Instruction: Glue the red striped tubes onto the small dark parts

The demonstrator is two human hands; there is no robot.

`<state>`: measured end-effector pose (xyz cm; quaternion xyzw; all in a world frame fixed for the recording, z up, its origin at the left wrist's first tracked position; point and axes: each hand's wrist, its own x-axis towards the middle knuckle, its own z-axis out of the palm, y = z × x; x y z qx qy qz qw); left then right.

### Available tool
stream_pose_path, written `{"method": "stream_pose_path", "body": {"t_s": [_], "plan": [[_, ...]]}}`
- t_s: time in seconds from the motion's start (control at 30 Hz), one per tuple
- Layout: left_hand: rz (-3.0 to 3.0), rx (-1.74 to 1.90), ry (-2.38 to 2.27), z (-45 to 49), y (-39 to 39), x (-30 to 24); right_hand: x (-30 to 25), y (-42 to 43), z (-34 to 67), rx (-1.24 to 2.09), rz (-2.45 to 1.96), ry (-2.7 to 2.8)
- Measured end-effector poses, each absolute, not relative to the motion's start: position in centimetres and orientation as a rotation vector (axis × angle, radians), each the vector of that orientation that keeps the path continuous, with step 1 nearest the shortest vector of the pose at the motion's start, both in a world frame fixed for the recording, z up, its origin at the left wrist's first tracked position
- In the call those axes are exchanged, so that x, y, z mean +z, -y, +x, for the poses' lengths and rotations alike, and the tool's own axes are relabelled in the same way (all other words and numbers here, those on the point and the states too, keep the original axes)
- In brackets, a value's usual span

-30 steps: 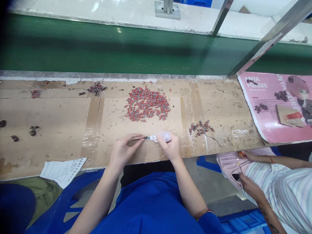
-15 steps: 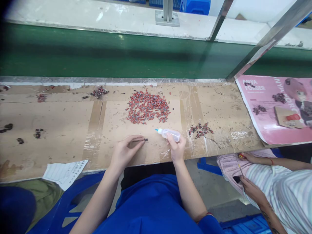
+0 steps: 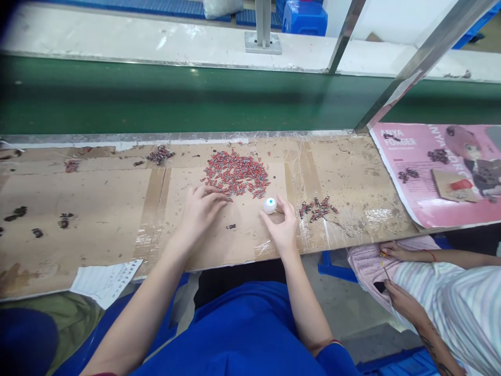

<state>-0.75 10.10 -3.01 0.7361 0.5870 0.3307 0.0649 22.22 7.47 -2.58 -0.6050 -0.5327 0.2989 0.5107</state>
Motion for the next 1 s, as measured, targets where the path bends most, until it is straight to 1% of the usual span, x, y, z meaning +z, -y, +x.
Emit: {"method": "stream_pose_path", "body": {"t_s": [0.13, 0.2, 0.23, 0.4, 0.5, 0.6, 0.67, 0.87, 1.0], "plan": [[2.34, 0.947, -1.842, -0.3, -11.0, -3.0, -1.6, -5.1, 22.1, 0.407, -1.443, 1.264], [2.388, 0.956, -1.819, -0.1, -10.5, -2.4, -1.0, -3.6, 21.6, 0.42, -1.432, 1.231], [2.412, 0.973, -1.779, -0.1, -10.0, -2.0, -0.8, -3.0, 21.1, 0.511, -1.425, 1.212], [2.506, 1.014, -1.405, 0.7, -6.5, 0.4, -0.2, -2.2, 18.2, 1.249, -1.34, 0.952], [2.52, 1.047, -1.215, 1.2, -4.7, 0.8, -0.2, -2.8, 17.2, 1.438, -1.309, 0.867], [2.466, 1.084, -1.203, 1.2, -3.8, 0.2, -0.5, -3.2, 17.2, 1.52, -1.289, 0.902], [2.383, 1.098, -1.264, 1.0, -3.7, -0.5, -0.8, -3.1, 17.4, 1.515, -1.291, 0.948], [2.248, 1.003, -1.514, 0.5, -4.0, -2.9, -1.5, -3.1, 17.9, 1.283, -1.396, 1.045], [2.089, 1.011, -1.534, 0.9, -3.9, -3.1, -1.6, -3.3, 17.5, 1.27, -1.373, 1.116]]}}
